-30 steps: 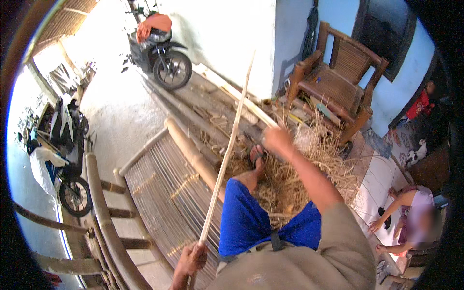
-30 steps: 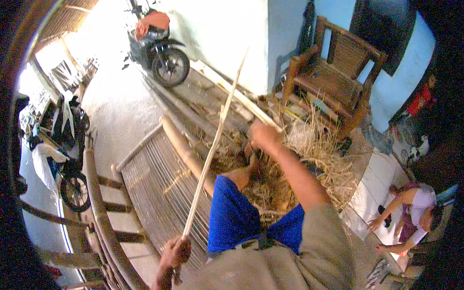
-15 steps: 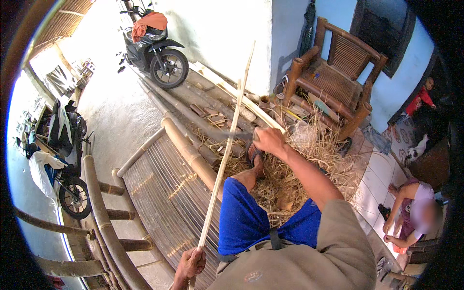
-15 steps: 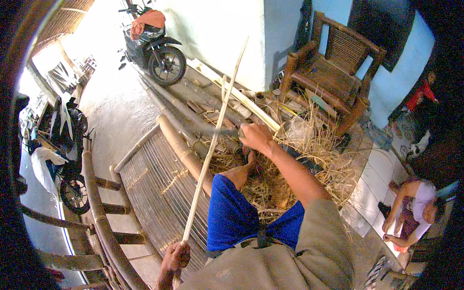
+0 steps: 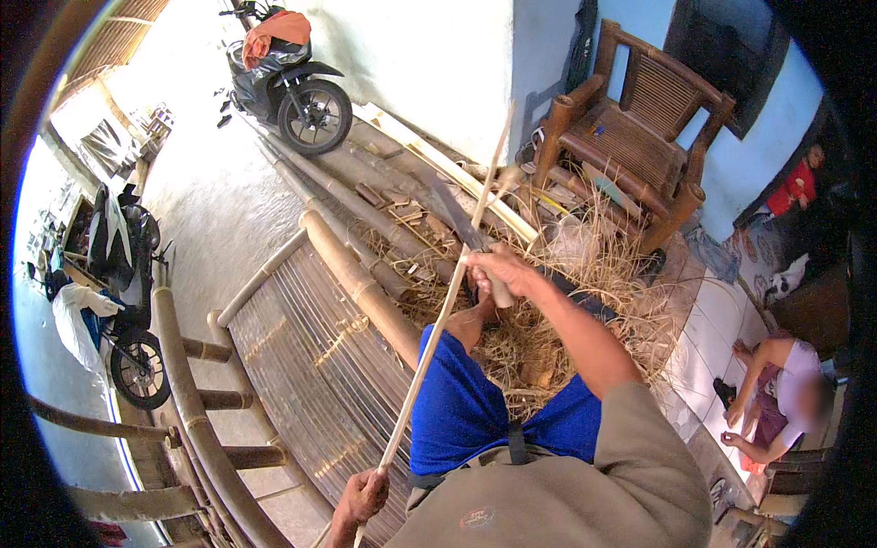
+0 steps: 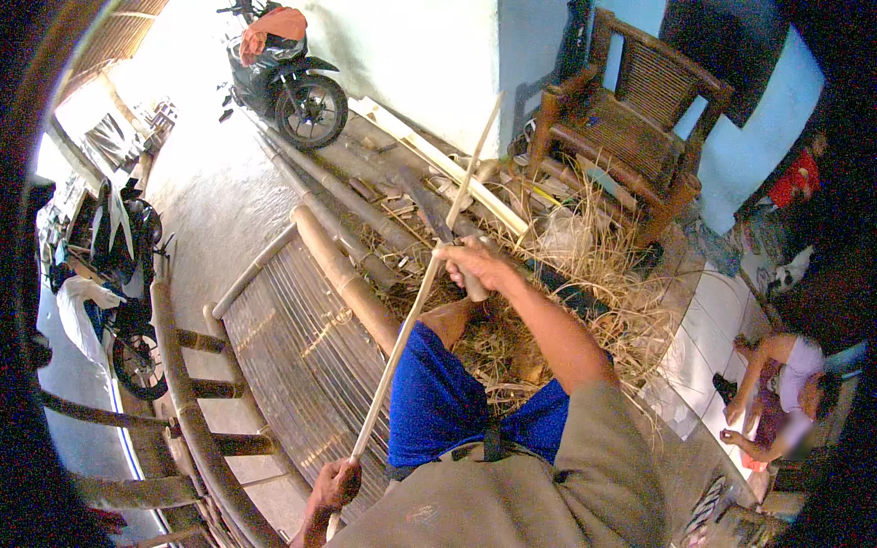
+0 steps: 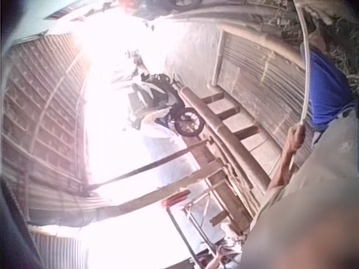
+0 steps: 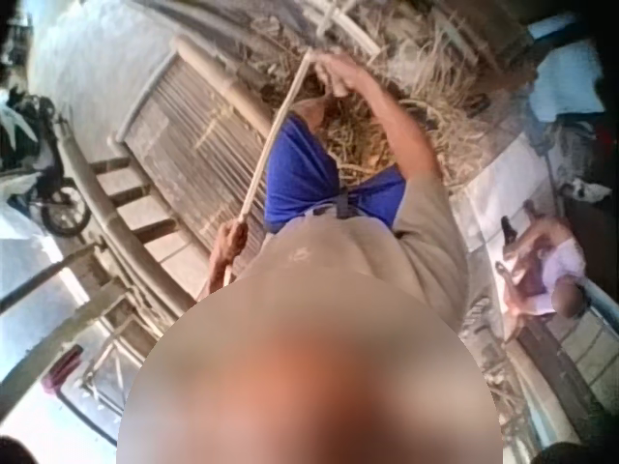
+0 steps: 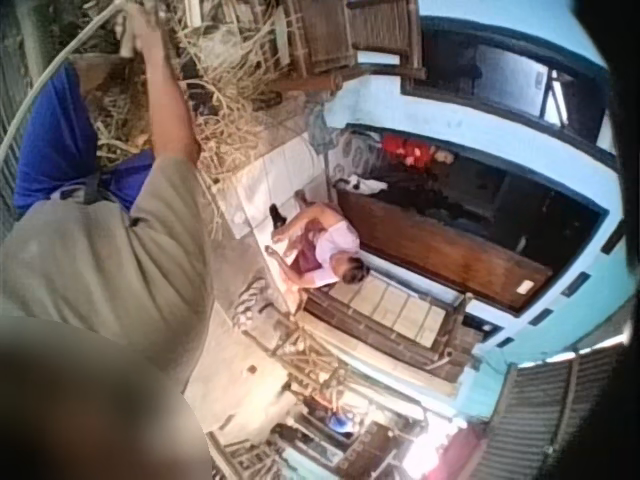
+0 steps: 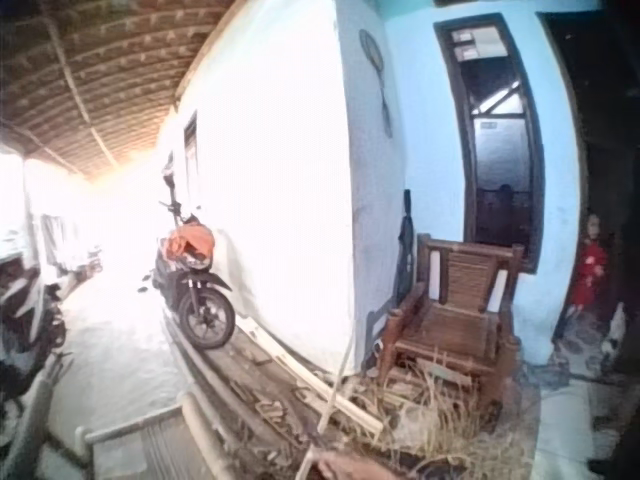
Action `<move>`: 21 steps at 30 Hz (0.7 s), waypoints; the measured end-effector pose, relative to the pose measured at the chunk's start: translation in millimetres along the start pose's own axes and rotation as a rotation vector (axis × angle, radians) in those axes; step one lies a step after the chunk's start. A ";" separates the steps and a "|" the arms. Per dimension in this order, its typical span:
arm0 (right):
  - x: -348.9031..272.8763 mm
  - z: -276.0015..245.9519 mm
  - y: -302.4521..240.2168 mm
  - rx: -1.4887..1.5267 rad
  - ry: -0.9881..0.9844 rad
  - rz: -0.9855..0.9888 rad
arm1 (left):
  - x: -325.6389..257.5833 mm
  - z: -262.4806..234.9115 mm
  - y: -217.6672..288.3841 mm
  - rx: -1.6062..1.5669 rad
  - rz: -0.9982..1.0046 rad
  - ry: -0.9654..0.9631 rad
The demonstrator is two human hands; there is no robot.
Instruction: The person splits bamboo strips using a knife and a wooden mallet, then places the strips into a bamboo frame. The person repeatedly strikes the knife to split the bamboo and arranges the resulting strips within the frame.
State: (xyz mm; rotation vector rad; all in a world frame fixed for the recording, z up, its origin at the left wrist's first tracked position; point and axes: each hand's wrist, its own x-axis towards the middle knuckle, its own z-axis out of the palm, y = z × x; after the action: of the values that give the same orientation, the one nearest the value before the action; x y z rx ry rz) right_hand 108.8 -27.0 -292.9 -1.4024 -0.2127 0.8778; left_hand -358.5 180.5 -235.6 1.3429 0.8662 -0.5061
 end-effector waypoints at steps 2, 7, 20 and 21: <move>3.2 14.0 2.3 0.285 0.008 0.057 | -1.0 1.7 -1.0 0.023 0.018 -0.008; 15.3 48.6 14.9 0.312 0.036 0.137 | -3.4 12.0 5.8 0.094 -0.031 -0.031; -58.8 116.8 44.3 -1.019 0.061 -0.479 | 111.2 51.2 107.4 -0.054 0.333 0.033; -61.1 106.8 40.3 -1.148 0.116 -0.485 | 115.4 50.7 106.9 -0.062 0.340 0.025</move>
State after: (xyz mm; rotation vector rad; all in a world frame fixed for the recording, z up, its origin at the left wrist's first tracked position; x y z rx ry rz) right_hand -14.5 12.2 -285.6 -2.2935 -1.0353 0.2089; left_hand -195.2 169.8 -259.2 1.4063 0.6496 -0.1965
